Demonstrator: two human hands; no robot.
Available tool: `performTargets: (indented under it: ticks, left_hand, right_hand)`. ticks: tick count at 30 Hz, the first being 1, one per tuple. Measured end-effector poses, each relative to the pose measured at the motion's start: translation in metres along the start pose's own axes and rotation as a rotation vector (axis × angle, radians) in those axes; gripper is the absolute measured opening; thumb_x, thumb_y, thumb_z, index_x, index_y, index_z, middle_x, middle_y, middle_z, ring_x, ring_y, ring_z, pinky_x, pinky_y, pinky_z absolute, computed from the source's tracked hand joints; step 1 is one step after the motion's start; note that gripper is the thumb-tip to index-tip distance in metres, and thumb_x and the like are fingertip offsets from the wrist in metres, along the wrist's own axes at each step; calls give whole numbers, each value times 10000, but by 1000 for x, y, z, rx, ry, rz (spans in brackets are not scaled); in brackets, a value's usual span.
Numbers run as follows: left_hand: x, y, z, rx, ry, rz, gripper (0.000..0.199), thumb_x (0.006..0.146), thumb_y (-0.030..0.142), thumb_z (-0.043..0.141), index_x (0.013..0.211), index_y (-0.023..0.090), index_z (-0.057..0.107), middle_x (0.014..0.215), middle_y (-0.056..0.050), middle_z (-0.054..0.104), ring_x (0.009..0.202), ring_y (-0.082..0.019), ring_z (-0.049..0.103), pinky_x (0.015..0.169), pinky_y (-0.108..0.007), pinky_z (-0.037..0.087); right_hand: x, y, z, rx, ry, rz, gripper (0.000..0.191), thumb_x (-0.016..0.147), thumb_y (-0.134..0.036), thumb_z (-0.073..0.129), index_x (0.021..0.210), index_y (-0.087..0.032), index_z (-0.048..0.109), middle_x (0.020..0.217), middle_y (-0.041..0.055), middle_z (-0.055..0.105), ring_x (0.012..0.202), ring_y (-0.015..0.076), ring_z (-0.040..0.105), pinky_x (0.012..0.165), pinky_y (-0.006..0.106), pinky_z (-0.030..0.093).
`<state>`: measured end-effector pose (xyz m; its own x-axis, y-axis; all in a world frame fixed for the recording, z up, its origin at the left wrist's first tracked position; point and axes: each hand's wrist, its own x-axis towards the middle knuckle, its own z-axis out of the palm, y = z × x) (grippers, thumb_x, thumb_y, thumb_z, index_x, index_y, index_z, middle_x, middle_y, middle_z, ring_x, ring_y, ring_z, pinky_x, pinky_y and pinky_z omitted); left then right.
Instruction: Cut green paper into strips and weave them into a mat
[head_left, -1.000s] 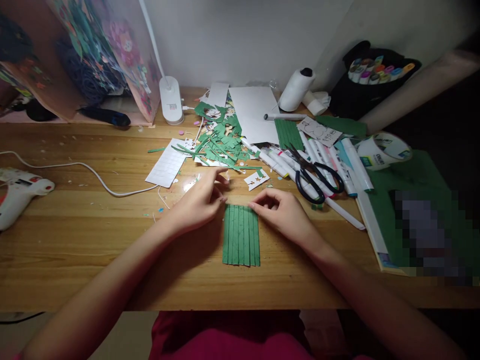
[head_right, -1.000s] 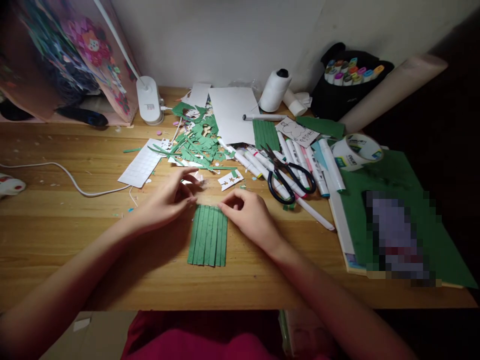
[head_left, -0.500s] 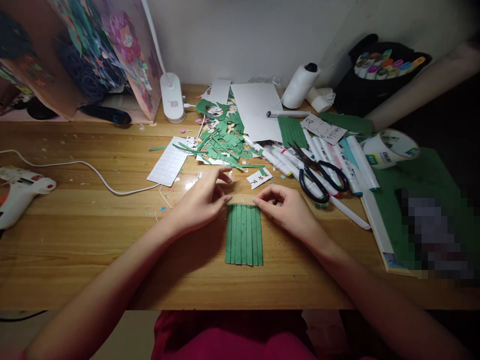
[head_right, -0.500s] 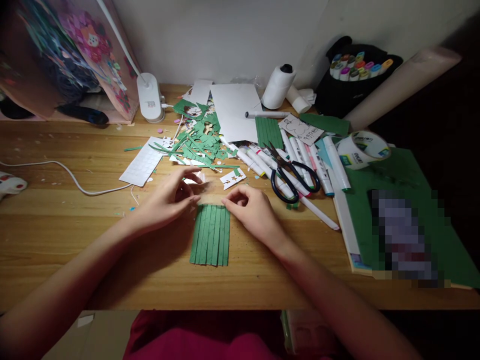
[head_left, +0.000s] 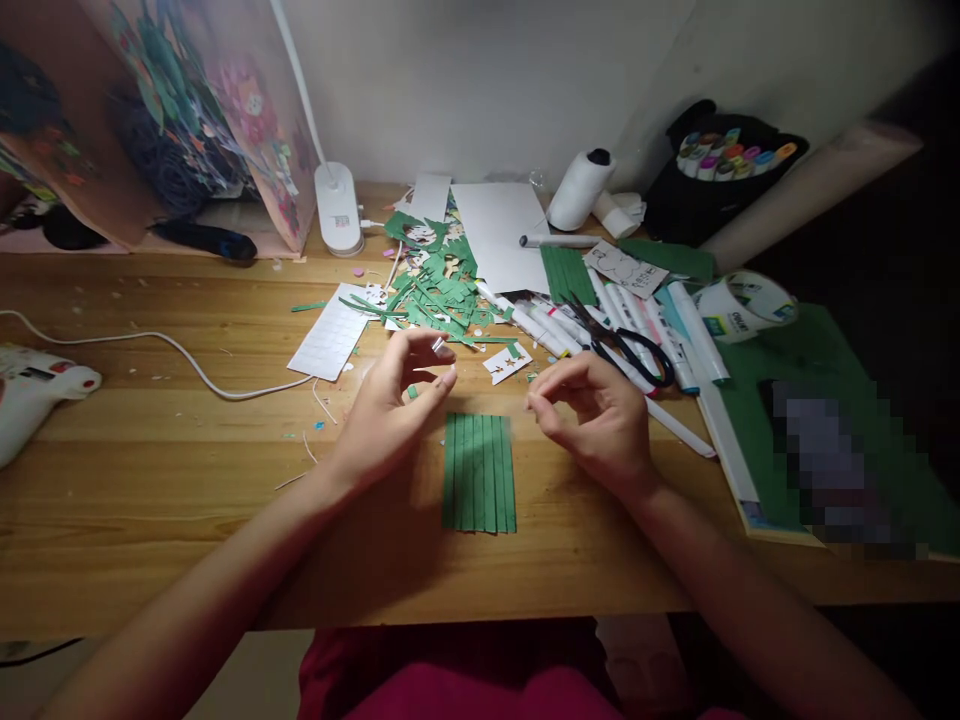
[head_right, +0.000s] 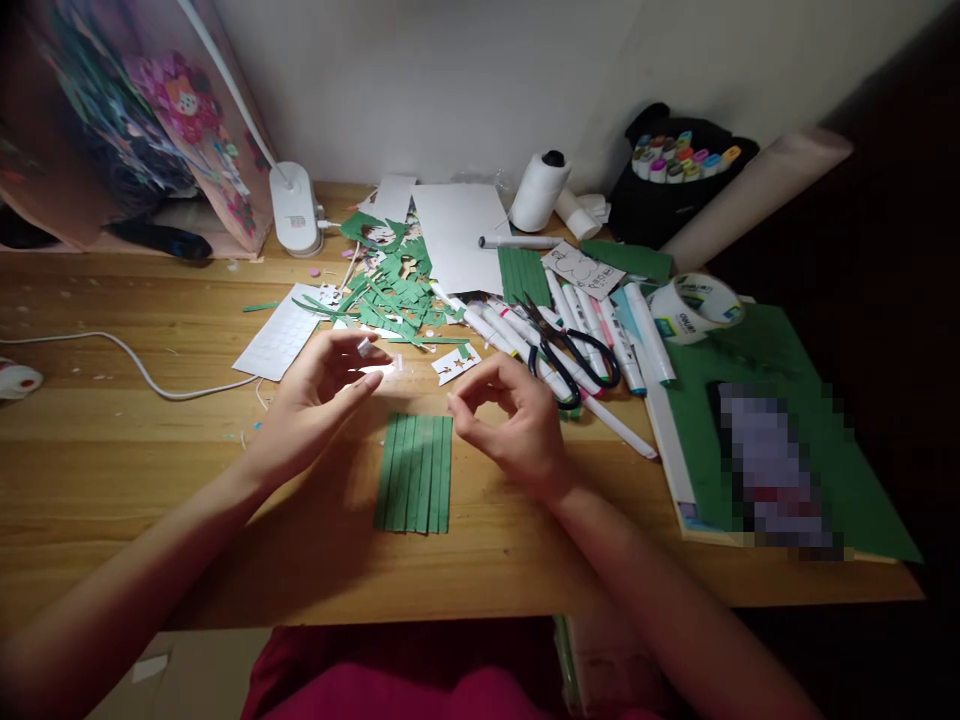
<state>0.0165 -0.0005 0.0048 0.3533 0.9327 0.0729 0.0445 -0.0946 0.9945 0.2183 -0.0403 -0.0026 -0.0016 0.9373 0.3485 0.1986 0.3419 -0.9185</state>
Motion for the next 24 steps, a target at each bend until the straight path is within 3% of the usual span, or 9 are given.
performTargets:
  ticks: [7,11,18,24]
  left_hand:
    - [-14,10,14,-84,-196,52,449,778,201,670,1165,211,442,1063,-50,509,850,-131,605,777,-278,523]
    - [-17,9,16,23,-210,108,471,779,169,659,1191,196,433,1059,-60,509,798,-121,594,757,-287,522]
    - [-17,7,15,198,-222,219,490,798,117,610,1234,195,399,1043,-61,531,824,-134,577,786,-312,510]
    - [-17,3,17,220,-209,225,518,788,73,596,1239,215,386,1061,-54,514,774,-109,572,750,-290,513]
  right_hand:
    - [-8,-8,4,-117,-299,-25,243,730,-67,637,900,-208,535,781,-17,595,691,109,581,657,243,502]
    - [-8,-10,7,-106,-346,15,330,714,-54,631,968,-211,490,833,-11,585,728,114,584,673,241,512]
    - [-8,-12,8,-178,-386,0,300,727,-92,646,956,-208,490,848,-4,576,730,117,573,675,249,502]
    - [-10,-14,7,-186,-380,15,281,741,-112,643,955,-207,487,839,-1,575,719,119,560,656,253,491]
